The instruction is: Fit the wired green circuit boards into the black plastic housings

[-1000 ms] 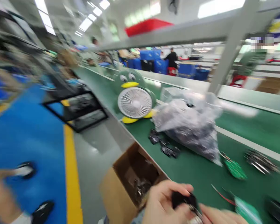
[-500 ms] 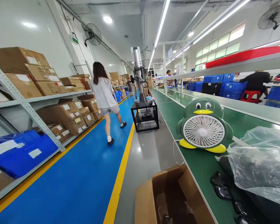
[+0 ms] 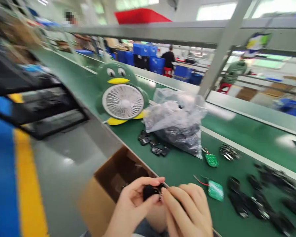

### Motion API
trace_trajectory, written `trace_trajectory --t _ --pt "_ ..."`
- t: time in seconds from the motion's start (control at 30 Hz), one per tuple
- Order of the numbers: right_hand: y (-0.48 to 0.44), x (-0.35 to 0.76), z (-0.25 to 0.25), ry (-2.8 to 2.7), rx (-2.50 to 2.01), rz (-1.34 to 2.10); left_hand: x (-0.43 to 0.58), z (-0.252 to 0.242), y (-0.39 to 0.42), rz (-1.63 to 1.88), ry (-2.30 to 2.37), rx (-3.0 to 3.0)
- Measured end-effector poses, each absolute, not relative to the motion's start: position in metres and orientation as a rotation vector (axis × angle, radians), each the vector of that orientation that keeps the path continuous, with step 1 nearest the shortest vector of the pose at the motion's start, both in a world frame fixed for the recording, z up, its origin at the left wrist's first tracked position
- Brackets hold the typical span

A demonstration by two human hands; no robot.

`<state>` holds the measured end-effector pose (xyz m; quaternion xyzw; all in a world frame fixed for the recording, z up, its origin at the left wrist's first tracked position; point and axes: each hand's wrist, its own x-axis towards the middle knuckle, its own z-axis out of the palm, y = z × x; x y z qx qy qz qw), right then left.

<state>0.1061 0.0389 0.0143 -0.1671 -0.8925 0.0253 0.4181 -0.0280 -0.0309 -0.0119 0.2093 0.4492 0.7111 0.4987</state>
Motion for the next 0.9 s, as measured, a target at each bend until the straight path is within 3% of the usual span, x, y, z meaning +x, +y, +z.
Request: trace_trajectory --t 0.27,0.5,0.9 --pt "0.037 0.100 0.035 -2.262 -0.449 0.146 -0.030 0.005 -0.034 1.698 1.159 0.537" --pt "0.036 0.101 0.028 -2.351 -0.458 0.008 -0.030 0.010 -0.037 1.700 1.188 0.502" --pt "0.034 0.098 0.034 -2.280 -0.529 0.283 -0.027 0.009 -0.039 1.635 1.292 0.549"
